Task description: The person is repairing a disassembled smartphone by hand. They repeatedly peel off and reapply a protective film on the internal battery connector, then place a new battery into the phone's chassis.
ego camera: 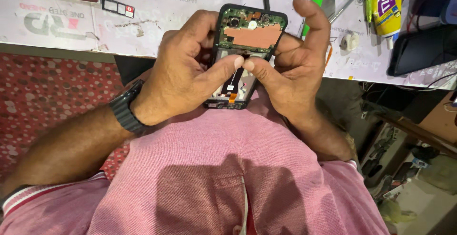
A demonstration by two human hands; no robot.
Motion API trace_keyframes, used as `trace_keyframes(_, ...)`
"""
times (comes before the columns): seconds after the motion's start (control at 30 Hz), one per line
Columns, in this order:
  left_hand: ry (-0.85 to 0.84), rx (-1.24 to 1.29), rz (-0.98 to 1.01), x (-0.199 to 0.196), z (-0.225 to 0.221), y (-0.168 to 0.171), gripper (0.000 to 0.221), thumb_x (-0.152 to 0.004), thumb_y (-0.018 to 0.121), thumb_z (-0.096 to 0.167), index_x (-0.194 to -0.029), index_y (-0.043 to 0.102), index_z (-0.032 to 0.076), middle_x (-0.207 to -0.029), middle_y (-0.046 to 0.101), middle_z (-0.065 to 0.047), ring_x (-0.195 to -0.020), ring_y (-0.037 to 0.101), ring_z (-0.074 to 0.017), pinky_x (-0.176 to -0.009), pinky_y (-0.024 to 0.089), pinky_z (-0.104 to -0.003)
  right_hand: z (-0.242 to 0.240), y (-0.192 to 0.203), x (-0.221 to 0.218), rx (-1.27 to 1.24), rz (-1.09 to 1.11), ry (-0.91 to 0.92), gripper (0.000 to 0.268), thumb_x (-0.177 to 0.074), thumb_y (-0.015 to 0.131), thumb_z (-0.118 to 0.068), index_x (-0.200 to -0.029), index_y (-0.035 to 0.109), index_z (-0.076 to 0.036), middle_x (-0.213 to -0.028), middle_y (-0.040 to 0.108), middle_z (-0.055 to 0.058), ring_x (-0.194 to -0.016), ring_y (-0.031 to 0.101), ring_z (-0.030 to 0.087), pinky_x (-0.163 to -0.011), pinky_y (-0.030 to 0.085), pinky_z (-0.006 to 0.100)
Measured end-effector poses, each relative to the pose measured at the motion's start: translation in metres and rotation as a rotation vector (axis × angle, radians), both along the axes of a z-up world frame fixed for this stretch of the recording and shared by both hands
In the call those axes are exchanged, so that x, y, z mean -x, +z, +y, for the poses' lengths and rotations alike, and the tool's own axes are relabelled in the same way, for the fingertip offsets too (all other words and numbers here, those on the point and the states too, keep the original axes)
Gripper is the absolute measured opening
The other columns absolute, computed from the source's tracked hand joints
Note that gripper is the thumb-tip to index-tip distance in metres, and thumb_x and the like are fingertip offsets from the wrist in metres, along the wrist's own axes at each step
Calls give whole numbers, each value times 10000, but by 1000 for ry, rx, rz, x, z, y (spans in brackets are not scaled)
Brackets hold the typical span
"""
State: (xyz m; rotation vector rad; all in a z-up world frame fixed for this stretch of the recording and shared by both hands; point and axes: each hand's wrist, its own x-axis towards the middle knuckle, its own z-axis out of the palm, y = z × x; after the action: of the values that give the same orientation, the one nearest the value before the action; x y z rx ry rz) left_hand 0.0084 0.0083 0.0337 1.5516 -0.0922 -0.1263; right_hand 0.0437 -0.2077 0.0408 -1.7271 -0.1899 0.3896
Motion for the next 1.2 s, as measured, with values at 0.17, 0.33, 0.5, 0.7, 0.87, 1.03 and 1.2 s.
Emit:
trace_keyframes(0.17, 5, -23, -20, 2, 1, 0, 291, -1061, 712, 46, -1282, 531, -8, -942, 748, -56, -847, 727, -65, -699, 588, -218, 4, 5, -4, -30, 48, 20, 900, -885, 814, 8, -1539, 196, 23, -1047, 777, 187, -796, 683, 90, -645, 441, 139)
trace_keyframes(0.33, 10, -7, -26, 3, 1, -1, 282, -1068, 700, 45, -1280, 522, -10, -950, 752, -68, -861, 749, -83, -714, 600, -230, 12, 12, -4, -261, 164, -18, 770, -912, 757, -6, -1483, 243, 34, -1124, 742, 171, -1062, 734, 163, -980, 583, 277)
trace_keyframes(0.5, 9, -46, -18, 3, 3, 2, 293, -1047, 700, 49, -1274, 525, -10, -939, 760, -82, -842, 769, -106, -711, 591, -249, 8, 7, -1, -196, 154, -46, 705, -946, 741, 22, -1503, 309, 37, -1137, 746, 176, -1023, 721, 169, -952, 563, 275)
trace_keyframes(0.7, -12, -55, -38, 2, 6, 2, 328, -1047, 694, 53, -1309, 509, -16, -981, 768, -99, -886, 800, -154, -740, 603, -270, -4, -6, -1, -275, 73, 63, 598, -1080, 765, 45, -1523, 363, 26, -1186, 740, 171, -1101, 722, 173, -1005, 559, 280)
trace_keyframes(0.87, -15, -99, -32, 2, 6, 4, 335, -1028, 703, 61, -1293, 513, -13, -953, 757, -114, -842, 792, -177, -708, 591, -284, -4, -3, -3, -288, 102, 36, 588, -1004, 756, -18, -1471, 403, 41, -1183, 731, 159, -1063, 724, 177, -971, 566, 286)
trace_keyframes(1.03, -32, -85, -10, 1, 6, 8, 339, -1029, 689, 63, -1309, 511, -7, -940, 751, -100, -826, 790, -175, -697, 582, -293, -8, -10, -3, -344, 104, 55, 528, -1086, 755, -28, -1490, 425, 52, -1178, 737, 179, -1078, 727, 186, -985, 577, 284)
trace_keyframes(1.2, -38, -132, -7, 0, 6, 9, 353, -993, 686, 57, -1291, 510, -12, -879, 729, -101, -758, 765, -188, -644, 560, -300, -10, -15, -3, -318, 64, 63, 531, -1075, 762, -45, -1485, 439, 52, -1185, 726, 168, -1073, 720, 175, -973, 585, 283)
